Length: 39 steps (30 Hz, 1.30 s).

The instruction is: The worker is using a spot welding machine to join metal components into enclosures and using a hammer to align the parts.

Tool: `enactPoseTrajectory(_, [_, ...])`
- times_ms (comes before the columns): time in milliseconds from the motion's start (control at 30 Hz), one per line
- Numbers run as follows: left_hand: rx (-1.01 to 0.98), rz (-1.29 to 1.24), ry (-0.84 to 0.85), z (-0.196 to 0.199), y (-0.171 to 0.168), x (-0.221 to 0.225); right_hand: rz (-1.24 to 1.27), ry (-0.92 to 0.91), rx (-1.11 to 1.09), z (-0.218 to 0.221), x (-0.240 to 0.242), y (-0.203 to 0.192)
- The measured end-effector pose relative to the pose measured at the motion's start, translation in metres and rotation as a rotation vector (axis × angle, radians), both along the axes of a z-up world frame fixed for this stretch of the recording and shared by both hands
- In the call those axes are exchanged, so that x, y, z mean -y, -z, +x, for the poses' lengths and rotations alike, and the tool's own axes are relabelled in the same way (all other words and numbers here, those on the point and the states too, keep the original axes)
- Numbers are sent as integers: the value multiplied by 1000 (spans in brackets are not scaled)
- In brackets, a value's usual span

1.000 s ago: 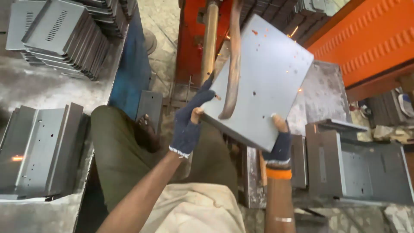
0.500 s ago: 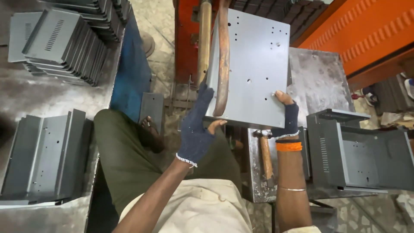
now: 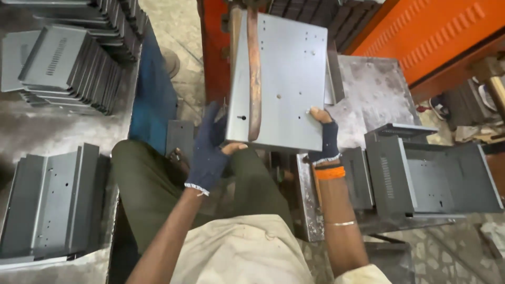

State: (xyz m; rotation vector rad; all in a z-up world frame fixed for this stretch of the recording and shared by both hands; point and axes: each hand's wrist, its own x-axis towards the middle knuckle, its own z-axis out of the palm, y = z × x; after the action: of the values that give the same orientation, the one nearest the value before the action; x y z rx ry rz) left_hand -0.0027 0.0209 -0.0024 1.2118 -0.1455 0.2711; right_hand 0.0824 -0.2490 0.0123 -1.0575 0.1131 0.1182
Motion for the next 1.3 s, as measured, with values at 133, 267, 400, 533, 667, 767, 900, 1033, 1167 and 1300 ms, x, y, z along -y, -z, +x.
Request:
enactPoseTrajectory(133, [88, 110, 22, 2, -1, -23, 67, -77, 8, -9, -26, -27])
enactPoseTrajectory(267, [29, 189, 39, 2, 2, -46, 85, -50, 36, -4, -42, -5])
enactPoseTrajectory(400, [28, 203, 4, -2, 0, -56, 166, -126, 3, -7, -57, -20])
enactPoseTrajectory(533, [18, 218, 1, -2, 3, -78, 116, -57, -16, 21, -47, 57])
enactPoseTrajectory(667, [-7, 260, -47, -6, 2, -89, 167, -59, 41, 21, -74, 80])
enactPoseTrajectory(767, [-1, 312, -131, -4, 9, -105, 184, -73, 79, 16, -92, 75])
enactPoseTrajectory(900, [-74, 252, -129, -8, 11, -117, 177, -85, 142, 5, -107, 40])
enactPoseTrajectory(1033, [17, 324, -149, -13, -3, -111, 187, -144, 162, -11, -104, 34])
enactPoseTrajectory(1167, [47, 251, -135, -5, 21, -64, 348, -86, 25, -39, -56, 41])
enactPoseTrajectory(1300, [-18, 96, -334, -1, 22, 24, 504, -123, -88, -31, -25, 42])
